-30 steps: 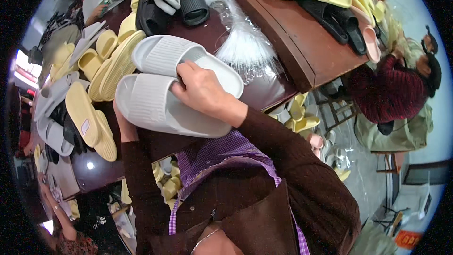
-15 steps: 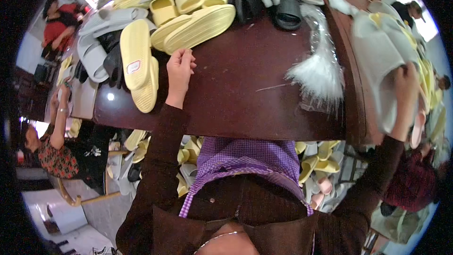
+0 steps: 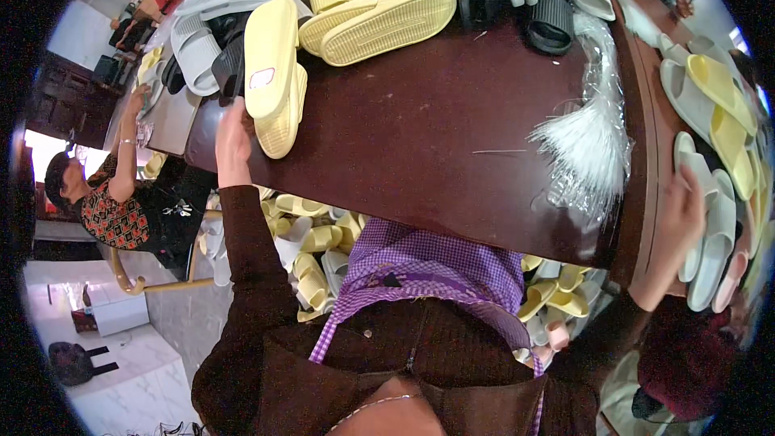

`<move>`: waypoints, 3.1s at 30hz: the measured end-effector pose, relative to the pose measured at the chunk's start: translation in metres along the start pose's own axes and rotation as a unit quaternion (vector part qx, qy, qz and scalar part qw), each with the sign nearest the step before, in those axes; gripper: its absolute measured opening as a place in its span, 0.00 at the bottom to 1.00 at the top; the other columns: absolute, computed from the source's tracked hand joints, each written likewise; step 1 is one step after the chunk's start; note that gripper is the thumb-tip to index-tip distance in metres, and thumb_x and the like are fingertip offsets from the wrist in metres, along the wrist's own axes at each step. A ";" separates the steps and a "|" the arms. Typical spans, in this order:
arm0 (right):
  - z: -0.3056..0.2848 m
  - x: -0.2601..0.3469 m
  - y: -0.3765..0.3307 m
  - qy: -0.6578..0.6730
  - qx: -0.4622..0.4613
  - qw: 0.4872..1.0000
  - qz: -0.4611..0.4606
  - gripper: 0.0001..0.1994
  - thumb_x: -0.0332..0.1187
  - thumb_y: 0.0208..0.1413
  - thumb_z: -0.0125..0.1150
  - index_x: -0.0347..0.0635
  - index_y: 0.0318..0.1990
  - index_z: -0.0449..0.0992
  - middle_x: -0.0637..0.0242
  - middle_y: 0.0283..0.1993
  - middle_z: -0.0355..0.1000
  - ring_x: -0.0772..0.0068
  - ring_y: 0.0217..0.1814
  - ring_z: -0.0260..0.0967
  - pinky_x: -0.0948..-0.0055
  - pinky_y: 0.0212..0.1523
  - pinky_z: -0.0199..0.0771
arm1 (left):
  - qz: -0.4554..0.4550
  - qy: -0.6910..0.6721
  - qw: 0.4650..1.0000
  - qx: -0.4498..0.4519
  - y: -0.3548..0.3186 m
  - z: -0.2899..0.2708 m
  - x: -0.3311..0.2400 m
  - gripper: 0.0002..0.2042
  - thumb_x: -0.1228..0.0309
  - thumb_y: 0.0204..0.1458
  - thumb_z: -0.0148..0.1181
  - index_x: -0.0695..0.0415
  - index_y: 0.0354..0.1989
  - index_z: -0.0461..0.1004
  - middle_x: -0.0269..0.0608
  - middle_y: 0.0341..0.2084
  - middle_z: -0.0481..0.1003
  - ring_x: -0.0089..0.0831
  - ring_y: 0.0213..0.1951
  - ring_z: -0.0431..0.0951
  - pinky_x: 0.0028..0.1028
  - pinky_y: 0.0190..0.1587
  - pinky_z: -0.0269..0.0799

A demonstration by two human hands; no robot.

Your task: The person pairs slides together by picking up pairs of slides, threading plastic tag fasteners through them, and securing the fasteners by hand.

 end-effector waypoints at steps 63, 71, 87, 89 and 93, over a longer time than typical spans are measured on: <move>0.136 0.098 -0.029 0.416 0.128 0.884 0.169 0.13 0.34 0.61 0.51 0.32 0.46 0.73 0.68 0.37 0.74 0.82 0.36 0.68 0.82 0.39 0.67 | 0.063 -0.015 0.996 -0.064 -0.051 0.024 -0.004 0.08 0.72 0.56 0.53 0.64 0.39 0.71 0.44 0.35 0.75 0.30 0.33 0.77 0.26 0.30 0.72; 0.071 0.087 0.035 0.425 0.234 0.874 0.034 0.14 0.33 0.59 0.53 0.33 0.47 0.74 0.66 0.39 0.74 0.79 0.40 0.70 0.79 0.43 0.70 | 0.049 0.017 0.992 0.111 -0.045 0.064 -0.058 0.19 0.72 0.57 0.53 0.67 0.55 0.67 0.44 0.43 0.75 0.30 0.42 0.76 0.24 0.43 0.72; 0.049 0.073 0.025 0.273 0.010 0.958 -0.091 0.08 0.30 0.56 0.58 0.36 0.38 0.78 0.65 0.33 0.76 0.79 0.35 0.72 0.79 0.36 0.72 | 0.295 0.227 0.893 0.254 -0.118 0.211 -0.019 0.15 0.73 0.56 0.55 0.69 0.49 0.70 0.44 0.41 0.75 0.29 0.43 0.74 0.26 0.48 0.69; 0.057 0.062 -0.001 0.282 0.090 0.955 0.025 0.08 0.28 0.56 0.55 0.34 0.40 0.76 0.65 0.35 0.75 0.78 0.37 0.71 0.78 0.39 0.71 | 0.297 0.249 0.883 0.266 -0.141 0.211 -0.025 0.13 0.75 0.54 0.56 0.67 0.47 0.71 0.46 0.40 0.75 0.32 0.43 0.74 0.28 0.48 0.69; 0.084 0.057 -0.032 0.223 0.134 0.966 -0.005 0.07 0.26 0.52 0.58 0.37 0.38 0.77 0.65 0.37 0.74 0.73 0.43 0.71 0.73 0.44 0.70 | 0.406 0.305 0.800 0.319 -0.203 0.242 -0.027 0.11 0.77 0.51 0.57 0.64 0.43 0.71 0.49 0.41 0.73 0.41 0.46 0.73 0.34 0.50 0.67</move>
Point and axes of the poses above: each hand's wrist, its own y-axis towards the middle knuckle, its own z-axis out of the palm, x = y × z, the point moved 4 cm from there along y, towards the middle knuckle
